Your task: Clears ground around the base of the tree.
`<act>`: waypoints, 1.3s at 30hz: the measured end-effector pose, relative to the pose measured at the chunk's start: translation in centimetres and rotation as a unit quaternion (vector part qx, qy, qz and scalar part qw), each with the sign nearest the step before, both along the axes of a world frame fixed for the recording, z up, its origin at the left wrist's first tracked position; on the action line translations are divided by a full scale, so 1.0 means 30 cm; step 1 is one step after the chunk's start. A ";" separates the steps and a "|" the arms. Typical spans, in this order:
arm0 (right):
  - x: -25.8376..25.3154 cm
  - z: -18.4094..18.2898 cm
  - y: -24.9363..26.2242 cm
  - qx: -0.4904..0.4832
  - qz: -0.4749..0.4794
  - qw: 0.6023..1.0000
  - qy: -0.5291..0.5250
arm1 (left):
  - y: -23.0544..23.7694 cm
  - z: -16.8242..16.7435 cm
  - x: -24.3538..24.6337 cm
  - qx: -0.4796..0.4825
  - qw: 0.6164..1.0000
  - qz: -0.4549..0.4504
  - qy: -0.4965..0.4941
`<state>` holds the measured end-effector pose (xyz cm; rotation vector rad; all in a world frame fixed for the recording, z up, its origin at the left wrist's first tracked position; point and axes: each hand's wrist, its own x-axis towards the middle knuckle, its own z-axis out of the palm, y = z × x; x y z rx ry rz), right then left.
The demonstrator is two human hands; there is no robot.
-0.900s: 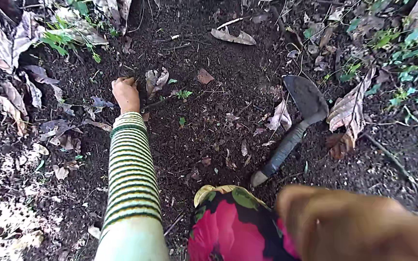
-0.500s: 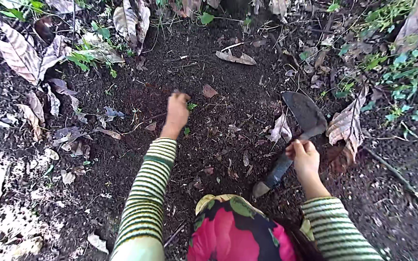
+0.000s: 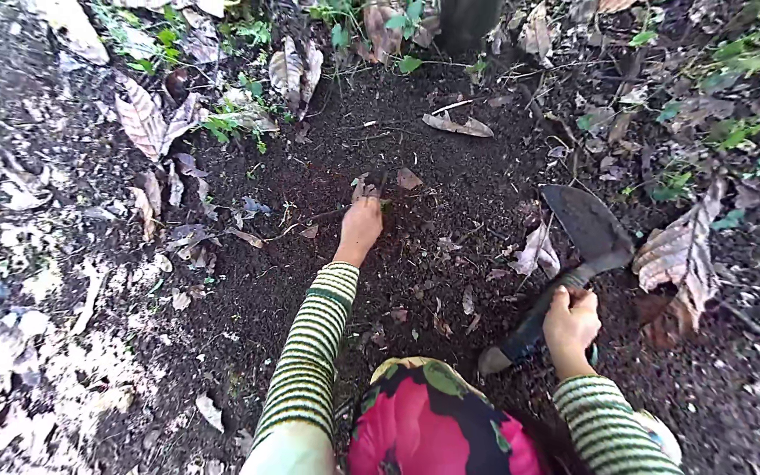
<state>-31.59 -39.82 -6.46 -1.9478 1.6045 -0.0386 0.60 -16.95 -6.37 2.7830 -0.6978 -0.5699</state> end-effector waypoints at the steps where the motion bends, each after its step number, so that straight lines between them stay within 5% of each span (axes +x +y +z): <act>1: -0.004 -0.006 -0.004 -0.005 0.007 1.000 0.004 | 0.062 0.027 0.021 -0.014 0.999 0.048 -0.011; 7: 0.003 -0.025 -0.013 -0.033 -0.004 0.999 0.024 | 0.409 0.073 0.200 0.012 0.941 0.332 -0.066; 14: -0.010 -0.020 -0.024 -0.026 -0.003 0.999 0.025 | 0.347 -0.066 0.212 0.107 0.967 0.229 0.008; 17: -0.012 -0.031 -0.027 -0.026 -0.007 0.999 0.024 | 0.335 -0.032 0.212 0.033 0.973 0.229 -0.021; 21: -0.012 -0.035 -0.021 -0.036 0.000 0.999 0.026 | 0.221 0.002 0.130 -0.129 0.982 0.111 -0.081; 24: -0.003 -0.028 -0.017 -0.033 -0.003 0.999 0.029 | 0.087 -0.083 0.068 -0.191 0.980 0.043 -0.025; 27: -0.003 -0.030 -0.015 -0.031 -0.010 0.999 0.035 | -0.021 -0.199 -0.050 -0.225 0.971 0.078 -0.028; 36: -0.004 -0.032 -0.018 -0.036 -0.002 0.999 0.035 | 0.068 -0.262 -0.406 -0.129 0.979 -0.055 -0.148; 39: 0.007 -0.022 -0.021 -0.031 -0.007 0.999 0.036 | 0.059 -0.237 -0.412 -0.135 0.977 -0.057 -0.152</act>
